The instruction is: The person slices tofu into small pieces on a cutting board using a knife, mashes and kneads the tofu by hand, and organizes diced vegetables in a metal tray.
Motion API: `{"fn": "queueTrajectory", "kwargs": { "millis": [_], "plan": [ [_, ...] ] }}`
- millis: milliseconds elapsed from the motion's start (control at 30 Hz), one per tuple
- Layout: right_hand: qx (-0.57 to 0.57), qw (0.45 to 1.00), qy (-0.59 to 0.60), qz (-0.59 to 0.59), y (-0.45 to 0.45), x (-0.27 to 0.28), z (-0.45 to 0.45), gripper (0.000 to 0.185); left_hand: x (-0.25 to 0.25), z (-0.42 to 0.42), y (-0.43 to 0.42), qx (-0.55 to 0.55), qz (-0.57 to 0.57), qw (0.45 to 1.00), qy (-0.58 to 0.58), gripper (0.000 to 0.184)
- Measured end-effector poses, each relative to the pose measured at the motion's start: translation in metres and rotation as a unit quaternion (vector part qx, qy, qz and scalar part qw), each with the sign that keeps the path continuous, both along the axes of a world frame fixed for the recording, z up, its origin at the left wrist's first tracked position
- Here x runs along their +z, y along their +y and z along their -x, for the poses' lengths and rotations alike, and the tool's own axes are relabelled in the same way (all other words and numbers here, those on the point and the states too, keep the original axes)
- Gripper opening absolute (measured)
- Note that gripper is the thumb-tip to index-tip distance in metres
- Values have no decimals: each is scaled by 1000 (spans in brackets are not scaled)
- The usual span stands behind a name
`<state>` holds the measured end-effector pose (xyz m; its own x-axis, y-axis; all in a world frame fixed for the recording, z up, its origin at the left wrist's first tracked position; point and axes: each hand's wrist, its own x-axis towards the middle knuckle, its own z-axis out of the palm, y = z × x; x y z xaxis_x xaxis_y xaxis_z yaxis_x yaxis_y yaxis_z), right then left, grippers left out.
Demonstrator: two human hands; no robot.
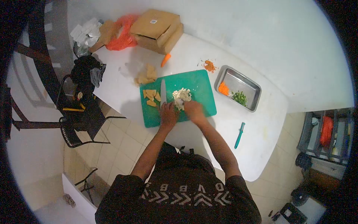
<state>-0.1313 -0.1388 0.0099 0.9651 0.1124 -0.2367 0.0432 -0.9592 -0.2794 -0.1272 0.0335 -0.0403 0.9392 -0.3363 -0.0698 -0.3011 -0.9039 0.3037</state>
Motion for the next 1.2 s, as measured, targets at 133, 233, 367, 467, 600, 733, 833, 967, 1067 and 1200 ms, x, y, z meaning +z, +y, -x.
{"fn": "queueTrajectory", "kwargs": {
  "millis": [133,233,367,467,600,733,833,967,1067,1200],
  "plan": [
    [-35,999,-19,-14,23,-23,27,22,1,-3,5,2,23,997,-74,46],
    [-37,998,-44,-12,13,-26,19,21,-3,-7,9,-4,22,995,-96,40],
    [26,998,-25,57,6,-17,-2,27,-5,-12,12,-3,8,998,-70,38],
    [-4,997,-14,70,21,-5,1,29,-5,-11,17,10,16,996,-88,38],
    [-13,993,-102,56,27,-36,15,13,-5,-11,21,-12,6,995,-95,39],
    [29,996,-39,73,12,-19,2,14,3,-8,23,-40,16,995,-92,39],
    [6,995,-74,72,19,-13,0,13,1,-13,21,-50,21,995,-80,37],
    [-33,996,-74,49,41,-24,18,13,-25,-17,25,-22,57,994,-91,32],
    [-49,997,-50,27,39,-34,21,13,-11,-18,32,-52,75,991,-96,29],
    [-14,998,-7,53,23,-21,-1,16,-16,-26,37,-64,80,990,-100,30]
  ]
}}
